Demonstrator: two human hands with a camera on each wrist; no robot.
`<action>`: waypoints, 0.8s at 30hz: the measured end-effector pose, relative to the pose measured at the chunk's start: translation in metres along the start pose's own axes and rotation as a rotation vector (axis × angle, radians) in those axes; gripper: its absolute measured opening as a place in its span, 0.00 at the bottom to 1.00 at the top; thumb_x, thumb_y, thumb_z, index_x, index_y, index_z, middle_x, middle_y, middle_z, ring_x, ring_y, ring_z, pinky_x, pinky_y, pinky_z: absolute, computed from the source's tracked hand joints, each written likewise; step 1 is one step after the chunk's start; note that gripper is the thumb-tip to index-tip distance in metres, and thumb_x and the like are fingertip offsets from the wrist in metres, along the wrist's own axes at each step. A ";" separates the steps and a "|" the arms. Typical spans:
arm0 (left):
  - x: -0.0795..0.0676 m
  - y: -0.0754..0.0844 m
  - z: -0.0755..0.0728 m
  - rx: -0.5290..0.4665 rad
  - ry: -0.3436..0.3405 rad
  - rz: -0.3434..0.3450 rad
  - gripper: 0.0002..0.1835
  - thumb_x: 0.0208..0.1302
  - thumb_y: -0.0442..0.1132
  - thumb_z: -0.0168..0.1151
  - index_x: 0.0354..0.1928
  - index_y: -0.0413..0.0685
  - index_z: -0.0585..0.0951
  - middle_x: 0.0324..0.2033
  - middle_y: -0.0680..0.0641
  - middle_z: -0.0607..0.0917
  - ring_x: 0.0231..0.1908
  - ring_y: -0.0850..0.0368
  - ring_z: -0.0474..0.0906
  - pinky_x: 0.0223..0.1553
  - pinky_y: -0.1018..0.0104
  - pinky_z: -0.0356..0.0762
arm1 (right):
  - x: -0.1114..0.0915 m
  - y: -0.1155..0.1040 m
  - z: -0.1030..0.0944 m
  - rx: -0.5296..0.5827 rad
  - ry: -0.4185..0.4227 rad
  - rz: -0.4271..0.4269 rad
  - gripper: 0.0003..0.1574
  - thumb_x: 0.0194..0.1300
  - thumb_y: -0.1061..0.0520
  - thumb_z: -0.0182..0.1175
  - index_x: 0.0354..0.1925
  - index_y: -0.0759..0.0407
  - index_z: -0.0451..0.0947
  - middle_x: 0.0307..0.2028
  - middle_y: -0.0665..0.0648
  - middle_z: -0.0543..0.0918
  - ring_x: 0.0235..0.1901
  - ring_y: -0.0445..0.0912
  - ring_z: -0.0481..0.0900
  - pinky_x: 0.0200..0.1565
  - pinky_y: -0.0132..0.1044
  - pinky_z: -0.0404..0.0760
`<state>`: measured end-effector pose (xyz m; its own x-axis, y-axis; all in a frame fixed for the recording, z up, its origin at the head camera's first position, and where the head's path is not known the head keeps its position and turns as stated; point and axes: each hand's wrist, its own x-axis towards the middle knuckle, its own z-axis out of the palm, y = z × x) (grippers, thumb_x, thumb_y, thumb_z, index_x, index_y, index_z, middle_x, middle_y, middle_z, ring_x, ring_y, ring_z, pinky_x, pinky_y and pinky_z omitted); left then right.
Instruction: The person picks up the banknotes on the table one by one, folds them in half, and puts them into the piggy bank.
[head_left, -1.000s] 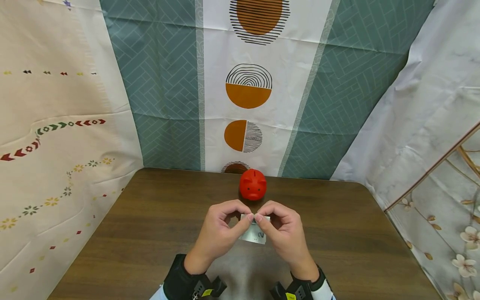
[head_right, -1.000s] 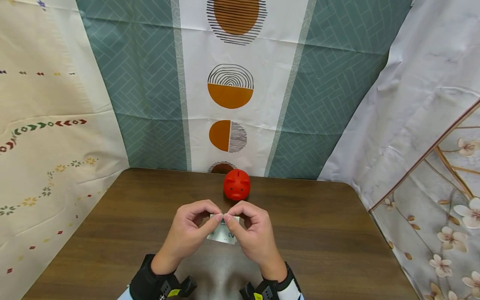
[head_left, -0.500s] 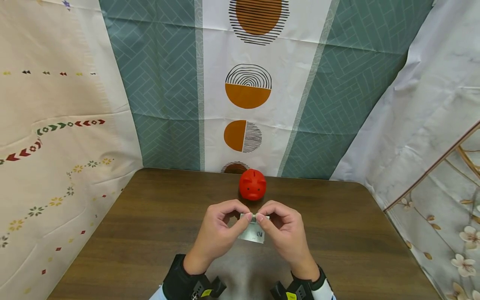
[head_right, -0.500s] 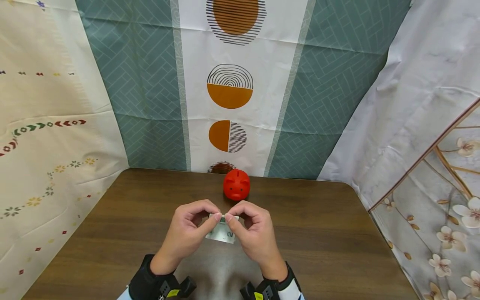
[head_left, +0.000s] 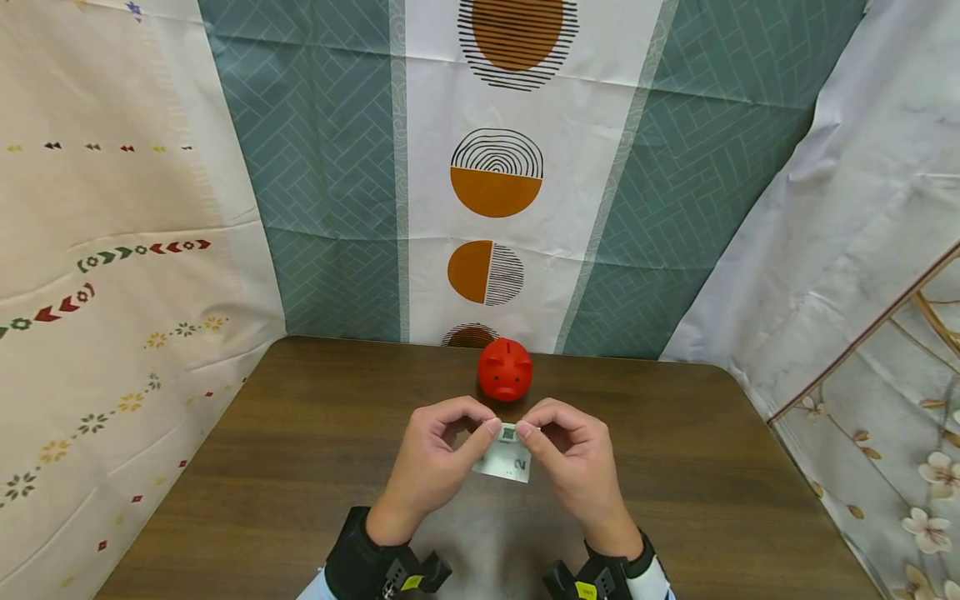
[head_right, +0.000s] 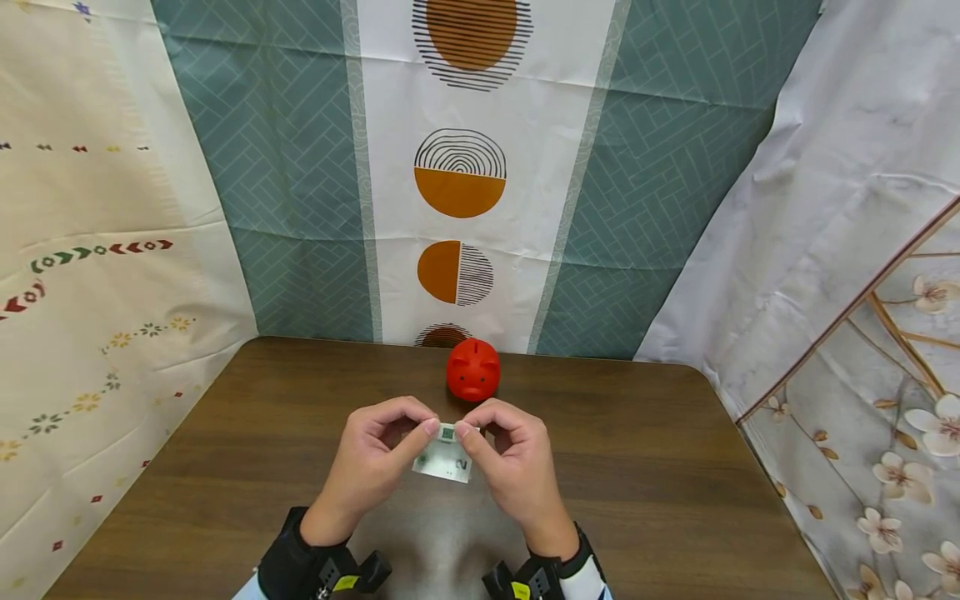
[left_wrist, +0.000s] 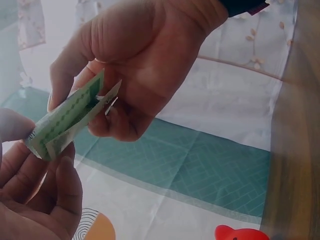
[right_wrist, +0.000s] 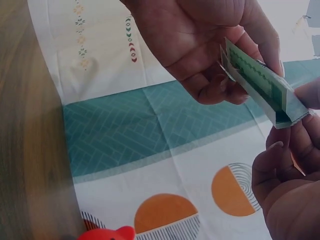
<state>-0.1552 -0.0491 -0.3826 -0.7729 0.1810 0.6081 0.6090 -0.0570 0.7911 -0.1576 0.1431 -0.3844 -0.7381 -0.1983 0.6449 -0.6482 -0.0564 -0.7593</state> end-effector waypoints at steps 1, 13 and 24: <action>0.000 0.000 0.000 -0.001 0.000 -0.004 0.04 0.68 0.29 0.64 0.37 0.43 0.86 0.32 0.43 0.87 0.33 0.57 0.82 0.35 0.64 0.85 | 0.000 0.000 0.000 -0.001 0.004 0.001 0.11 0.65 0.75 0.59 0.37 0.63 0.82 0.31 0.56 0.83 0.31 0.45 0.78 0.30 0.34 0.80; 0.001 0.001 -0.004 -0.047 0.018 -0.018 0.06 0.68 0.27 0.63 0.36 0.43 0.85 0.31 0.41 0.85 0.30 0.58 0.81 0.29 0.66 0.83 | 0.001 -0.001 -0.003 0.005 0.034 0.012 0.09 0.66 0.75 0.60 0.36 0.65 0.82 0.32 0.56 0.83 0.32 0.46 0.79 0.34 0.33 0.83; 0.000 0.000 0.003 0.039 0.166 -0.111 0.03 0.69 0.33 0.66 0.41 0.42 0.86 0.36 0.42 0.88 0.30 0.57 0.84 0.36 0.65 0.87 | -0.001 -0.002 0.006 -0.282 0.321 0.017 0.08 0.58 0.68 0.73 0.34 0.58 0.86 0.24 0.52 0.80 0.23 0.41 0.72 0.21 0.32 0.71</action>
<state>-0.1544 -0.0460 -0.3828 -0.8526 0.0196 0.5222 0.5221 -0.0072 0.8528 -0.1546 0.1371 -0.3836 -0.7406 0.1207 0.6610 -0.6286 0.2227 -0.7451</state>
